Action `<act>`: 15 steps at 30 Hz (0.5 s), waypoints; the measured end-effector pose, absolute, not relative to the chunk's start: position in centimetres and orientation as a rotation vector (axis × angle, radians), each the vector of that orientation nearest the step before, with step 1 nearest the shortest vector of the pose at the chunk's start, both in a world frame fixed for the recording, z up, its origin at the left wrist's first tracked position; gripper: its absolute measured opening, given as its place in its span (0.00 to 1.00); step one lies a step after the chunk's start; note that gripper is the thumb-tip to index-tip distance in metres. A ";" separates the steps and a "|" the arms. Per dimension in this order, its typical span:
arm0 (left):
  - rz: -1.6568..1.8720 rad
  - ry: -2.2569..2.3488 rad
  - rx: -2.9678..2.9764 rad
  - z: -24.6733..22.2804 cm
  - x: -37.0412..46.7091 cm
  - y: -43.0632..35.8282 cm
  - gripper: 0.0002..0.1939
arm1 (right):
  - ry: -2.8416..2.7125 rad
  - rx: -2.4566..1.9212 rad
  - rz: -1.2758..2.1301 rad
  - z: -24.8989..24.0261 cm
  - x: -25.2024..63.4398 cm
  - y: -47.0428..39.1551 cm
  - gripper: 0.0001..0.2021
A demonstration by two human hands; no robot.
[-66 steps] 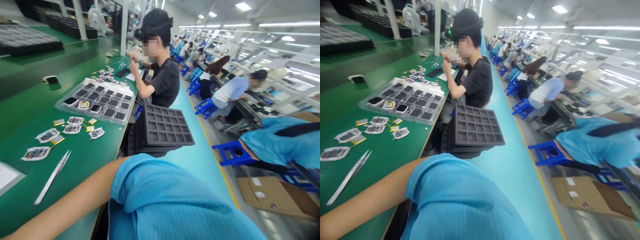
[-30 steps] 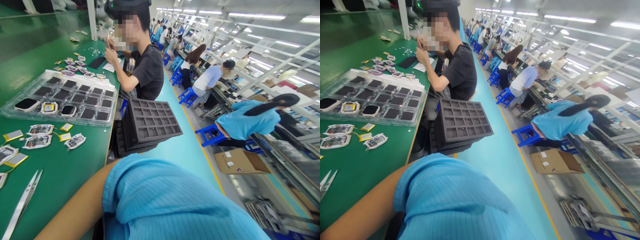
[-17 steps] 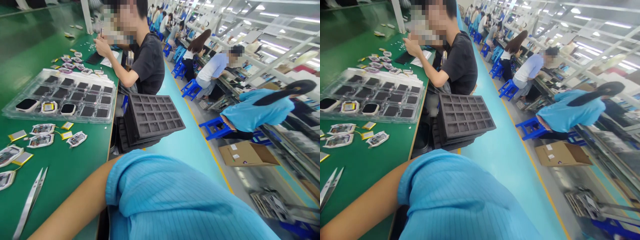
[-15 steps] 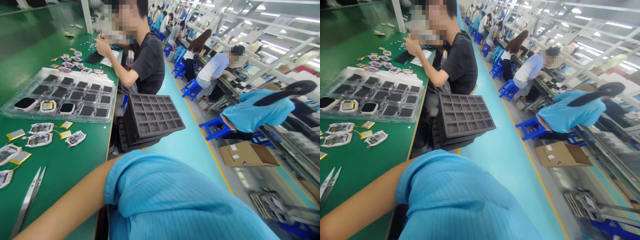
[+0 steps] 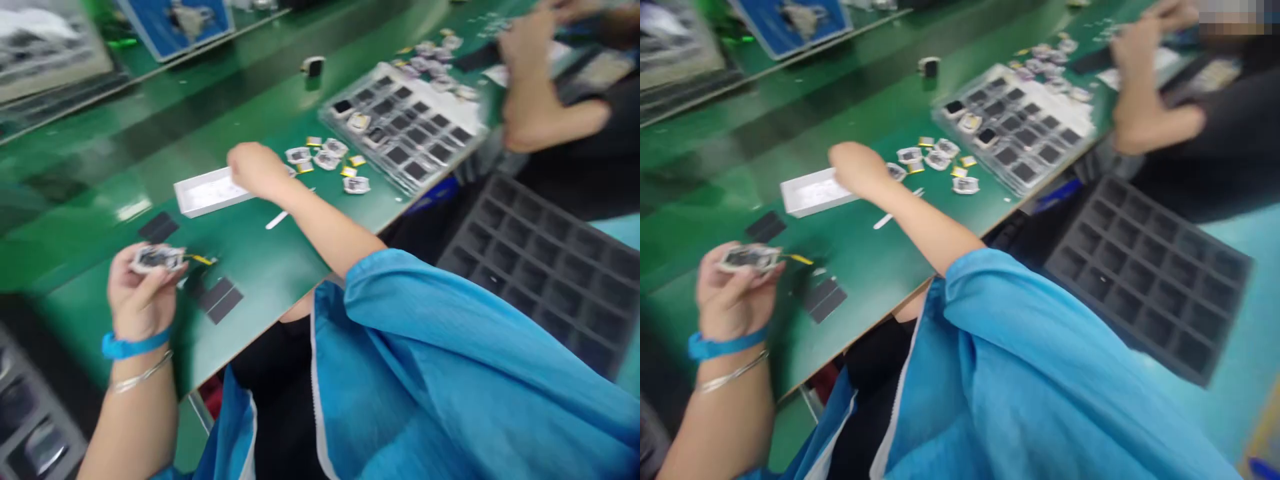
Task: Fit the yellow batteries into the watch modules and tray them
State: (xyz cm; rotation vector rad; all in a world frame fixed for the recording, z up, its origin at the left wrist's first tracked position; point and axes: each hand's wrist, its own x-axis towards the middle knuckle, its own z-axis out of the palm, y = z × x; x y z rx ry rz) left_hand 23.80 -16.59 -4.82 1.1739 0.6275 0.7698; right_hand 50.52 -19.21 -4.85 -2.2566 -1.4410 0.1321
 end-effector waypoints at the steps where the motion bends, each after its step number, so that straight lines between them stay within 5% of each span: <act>1: 0.801 0.627 1.198 -5.4 23.5 -16.4 0.27 | -1.436 -2.243 0.123 -5.2 50.9 -19.3 0.09; 10: 0.735 0.481 1.070 -6.5 24.1 -16.0 0.31 | -1.457 -1.911 0.050 -6.5 52.3 -20.2 0.08; 15: 0.692 0.402 1.036 -7.0 24.0 -16.1 0.30 | -1.445 -1.488 0.391 -5.7 46.5 -21.3 0.06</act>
